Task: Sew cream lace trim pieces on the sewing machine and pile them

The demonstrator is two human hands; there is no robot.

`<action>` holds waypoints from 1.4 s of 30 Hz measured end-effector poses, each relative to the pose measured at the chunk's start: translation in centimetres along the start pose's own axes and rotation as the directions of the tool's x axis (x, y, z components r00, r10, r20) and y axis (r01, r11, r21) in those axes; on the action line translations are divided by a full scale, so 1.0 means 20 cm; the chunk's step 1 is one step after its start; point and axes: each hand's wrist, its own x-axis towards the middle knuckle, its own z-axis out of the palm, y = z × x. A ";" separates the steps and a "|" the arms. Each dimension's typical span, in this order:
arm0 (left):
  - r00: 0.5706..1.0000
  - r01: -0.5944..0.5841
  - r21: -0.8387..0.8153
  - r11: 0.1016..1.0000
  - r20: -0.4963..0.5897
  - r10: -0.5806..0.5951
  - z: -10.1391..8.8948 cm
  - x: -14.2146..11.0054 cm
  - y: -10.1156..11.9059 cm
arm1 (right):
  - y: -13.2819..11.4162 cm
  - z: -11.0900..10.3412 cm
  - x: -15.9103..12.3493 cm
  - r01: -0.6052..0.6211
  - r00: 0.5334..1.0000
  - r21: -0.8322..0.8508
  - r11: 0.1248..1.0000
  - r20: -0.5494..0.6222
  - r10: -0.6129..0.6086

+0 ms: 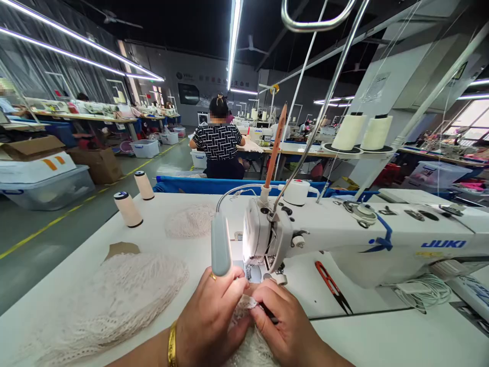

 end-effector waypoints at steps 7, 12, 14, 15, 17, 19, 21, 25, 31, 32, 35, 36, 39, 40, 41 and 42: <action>1.000 -0.023 -0.060 0.998 -0.011 0.022 0.00 0.01 0.00 | 0.01 0.00 -0.01 0.056 0.998 -0.050 0.997 -0.031 -0.058; 0.999 -0.048 -0.033 0.998 -0.002 0.048 0.03 -0.01 -0.02 | 0.00 -0.01 -0.01 0.055 0.998 -0.074 0.996 -0.034 -0.058; 0.998 -0.054 -0.016 0.998 -0.014 0.054 0.04 -0.01 -0.02 | 0.00 -0.01 0.00 0.063 0.997 -0.083 0.995 -0.035 -0.066; 0.998 -0.052 -0.020 0.998 -0.030 0.051 0.04 -0.01 -0.02 | 0.00 -0.01 0.00 0.068 0.997 -0.085 0.994 -0.033 -0.071; 0.998 -0.048 -0.040 0.998 -0.043 0.046 0.03 -0.01 -0.02 | 0.00 -0.01 0.00 0.075 0.997 -0.087 0.993 -0.029 -0.078; 0.997 -0.069 -0.056 0.996 -0.031 0.067 0.01 0.00 -0.02 | 0.00 -0.01 0.00 0.078 0.996 -0.086 0.993 -0.031 -0.081; 0.995 -0.092 -0.063 0.994 -0.032 0.091 -0.01 0.01 -0.02 | 0.00 -0.01 -0.01 0.079 0.996 -0.083 0.993 -0.034 -0.082; 0.992 -0.120 -0.048 0.992 -0.038 0.119 -0.02 0.01 -0.03 | 0.01 -0.01 -0.01 0.084 0.996 -0.083 0.993 -0.023 -0.087; 0.992 -0.118 -0.056 0.991 -0.041 0.115 -0.01 -0.01 -0.04 | 0.00 -0.01 0.00 0.076 0.997 -0.078 0.994 -0.020 -0.078; 0.993 -0.110 -0.065 0.992 -0.042 0.108 -0.01 -0.01 -0.04 | 0.00 -0.02 0.00 0.076 0.997 -0.079 0.994 -0.020 -0.077; 0.997 -0.062 -0.105 0.993 -0.042 0.058 -0.01 -0.02 -0.04 | 0.00 -0.01 0.00 0.057 0.997 -0.077 0.995 -0.037 -0.060; 0.998 -0.049 -0.119 0.992 -0.045 0.043 0.00 -0.02 -0.04 | 0.00 -0.01 0.00 0.048 0.997 -0.070 0.996 -0.053 -0.052; 0.998 -0.018 -0.154 0.988 -0.054 0.010 0.01 0.00 -0.04 | 0.00 -0.01 0.02 0.062 0.994 -0.035 0.997 -0.088 -0.065; 0.998 -0.002 -0.164 0.986 -0.055 -0.007 0.00 0.00 -0.03 | -0.01 -0.02 0.02 0.078 0.992 -0.021 0.997 -0.092 -0.080; 0.998 0.019 -0.177 0.984 -0.051 -0.029 0.00 0.01 -0.02 | -0.01 -0.03 0.03 0.093 0.991 -0.007 0.996 -0.094 -0.093; 0.997 0.045 -0.194 0.980 -0.047 -0.055 -0.02 0.01 -0.01 | -0.02 -0.05 0.02 0.104 0.991 0.009 0.995 -0.088 -0.103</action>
